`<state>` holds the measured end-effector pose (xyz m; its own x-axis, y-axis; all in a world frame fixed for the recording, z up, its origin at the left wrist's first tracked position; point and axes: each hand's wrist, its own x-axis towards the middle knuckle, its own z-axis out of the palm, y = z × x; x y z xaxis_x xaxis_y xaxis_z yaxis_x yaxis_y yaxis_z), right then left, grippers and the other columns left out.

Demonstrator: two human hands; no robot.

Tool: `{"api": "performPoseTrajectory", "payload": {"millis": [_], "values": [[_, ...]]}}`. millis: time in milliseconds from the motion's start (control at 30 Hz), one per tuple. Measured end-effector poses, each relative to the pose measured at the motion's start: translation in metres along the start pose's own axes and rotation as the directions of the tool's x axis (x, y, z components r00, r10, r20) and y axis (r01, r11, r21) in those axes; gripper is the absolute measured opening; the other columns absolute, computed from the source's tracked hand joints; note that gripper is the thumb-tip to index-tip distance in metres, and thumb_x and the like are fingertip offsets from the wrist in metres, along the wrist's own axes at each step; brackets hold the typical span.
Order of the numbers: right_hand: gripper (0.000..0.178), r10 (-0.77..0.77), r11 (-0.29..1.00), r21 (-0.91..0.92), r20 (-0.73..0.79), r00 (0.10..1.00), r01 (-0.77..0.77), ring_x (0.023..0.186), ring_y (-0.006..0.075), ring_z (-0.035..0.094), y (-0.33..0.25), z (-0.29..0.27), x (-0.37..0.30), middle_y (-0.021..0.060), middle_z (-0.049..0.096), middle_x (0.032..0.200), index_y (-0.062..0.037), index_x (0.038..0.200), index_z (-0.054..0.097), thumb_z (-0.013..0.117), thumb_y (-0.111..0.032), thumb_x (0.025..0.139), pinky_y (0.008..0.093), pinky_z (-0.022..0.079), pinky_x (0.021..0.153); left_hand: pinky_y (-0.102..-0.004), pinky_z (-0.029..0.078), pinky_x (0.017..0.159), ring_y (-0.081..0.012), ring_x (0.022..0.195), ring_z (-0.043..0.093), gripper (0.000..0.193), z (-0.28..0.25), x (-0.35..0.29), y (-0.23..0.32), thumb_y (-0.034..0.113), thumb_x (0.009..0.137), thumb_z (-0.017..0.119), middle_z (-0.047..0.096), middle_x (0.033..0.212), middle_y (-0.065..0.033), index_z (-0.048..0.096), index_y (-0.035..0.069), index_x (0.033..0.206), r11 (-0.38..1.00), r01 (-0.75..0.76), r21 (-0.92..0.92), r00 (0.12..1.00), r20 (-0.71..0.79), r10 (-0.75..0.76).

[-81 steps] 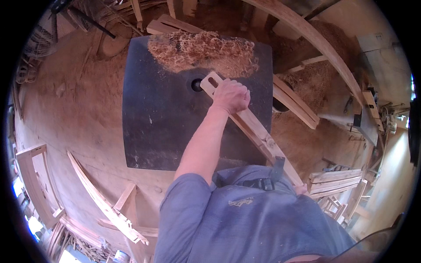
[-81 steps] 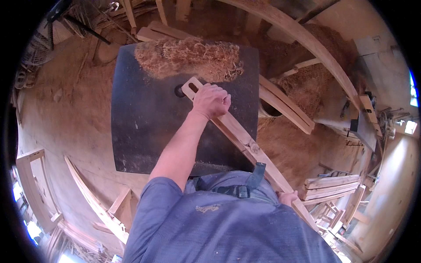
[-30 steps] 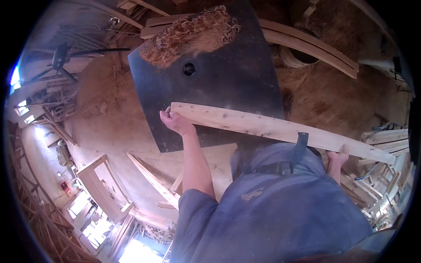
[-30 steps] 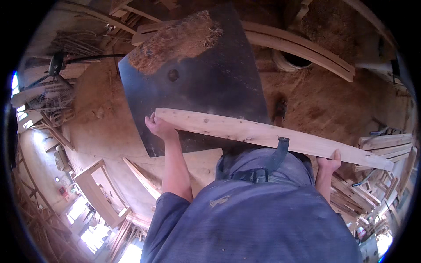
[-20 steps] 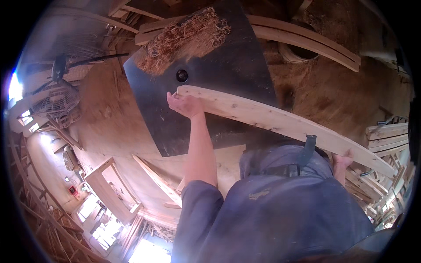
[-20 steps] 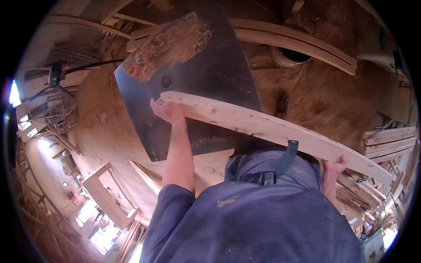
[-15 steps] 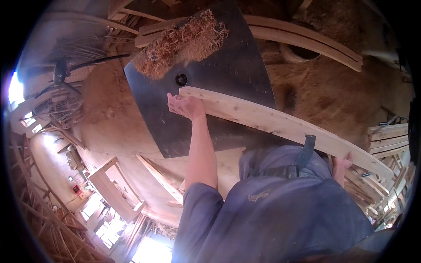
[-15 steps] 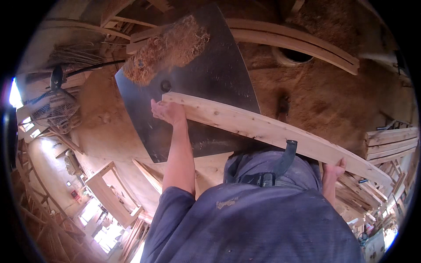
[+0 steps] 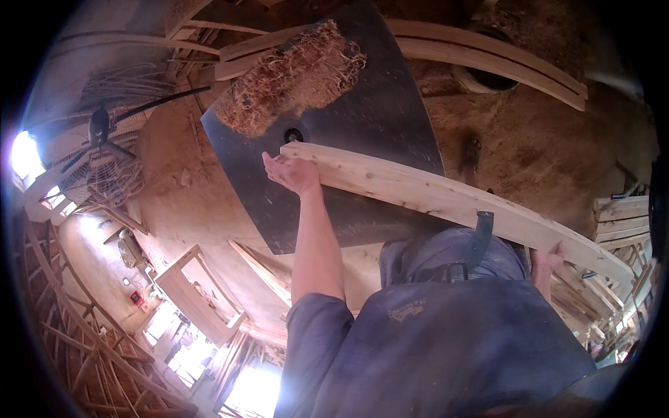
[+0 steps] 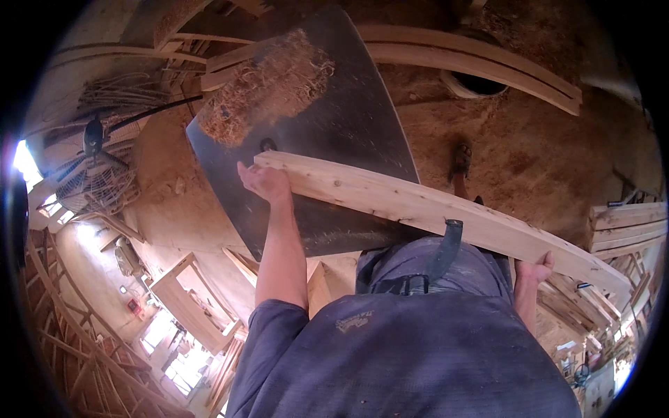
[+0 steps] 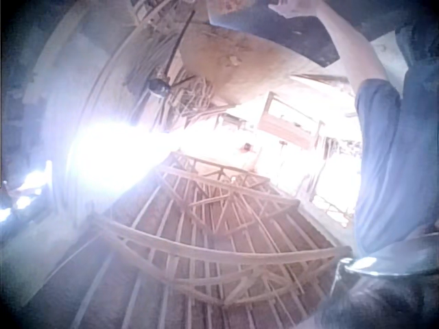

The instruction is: The person uses a spindle moulder to shape a long wooden plank. They repeatedly feed the plank through the machine, flipping it to work on different edges and faces, while wood shavings accumulate on the table.

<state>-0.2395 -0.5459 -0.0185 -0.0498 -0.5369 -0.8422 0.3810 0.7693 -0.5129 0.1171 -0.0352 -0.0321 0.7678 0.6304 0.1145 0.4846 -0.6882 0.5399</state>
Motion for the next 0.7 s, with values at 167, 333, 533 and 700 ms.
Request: {"api": "performPoseTrajectory", "payload": {"millis": [167,333,533,700], "values": [[0.066,0.036,0.999,-0.042,0.026,0.999,-0.035,0.138,0.0406,0.044,0.012,0.027,-0.005,0.0196,0.052,0.146,-0.0024,0.141,0.05,0.05,-0.034,0.084,0.0587,0.029,0.118,-0.047,0.032,0.109,-0.0365,0.121,0.043,0.056,0.0,0.015,-0.015,0.001,0.091,0.037,0.052,0.126,-0.0195,0.037,-0.005,0.146,1.0,-0.026,0.007,0.999,-0.029,0.026],[0.07,0.106,0.994,-0.038,0.086,0.991,-0.103,0.138,0.0414,0.044,0.023,0.047,-0.009,0.0215,0.051,0.145,0.0003,0.141,0.049,0.05,-0.035,0.081,0.0591,0.028,0.119,-0.0451,0.033,0.109,-0.0357,0.122,0.045,0.058,-0.001,0.035,-0.013,0.0,0.09,0.036,0.053,0.128,-0.0204,0.036,-0.004,0.149,0.995,0.046,-0.094,0.999,-0.001,-0.046],[0.058,0.111,0.972,-0.217,0.087,0.99,-0.09,0.135,0.0416,0.046,0.028,0.08,-0.045,0.0207,0.052,0.145,-0.0012,0.142,0.048,0.047,-0.033,0.093,0.0594,0.031,0.117,-0.0418,0.037,0.106,-0.034,0.116,0.05,0.06,0.005,0.057,-0.04,0.001,0.089,0.039,0.056,0.126,-0.0188,0.038,-0.002,0.149,0.98,0.08,-0.18,0.996,-0.035,-0.088],[0.056,-0.23,0.896,-0.351,0.159,0.96,0.273,0.137,0.0368,0.046,-0.12,0.018,0.083,0.0166,0.051,0.148,-0.0037,0.145,0.047,0.042,-0.041,0.103,0.053,0.032,0.118,-0.0407,0.038,0.105,-0.0321,0.114,0.051,0.06,-0.001,0.054,-0.024,0.001,0.089,0.041,0.056,0.127,-0.017,0.039,-0.001,0.149,0.985,0.088,-0.149,0.995,-0.029,-0.094]]}}
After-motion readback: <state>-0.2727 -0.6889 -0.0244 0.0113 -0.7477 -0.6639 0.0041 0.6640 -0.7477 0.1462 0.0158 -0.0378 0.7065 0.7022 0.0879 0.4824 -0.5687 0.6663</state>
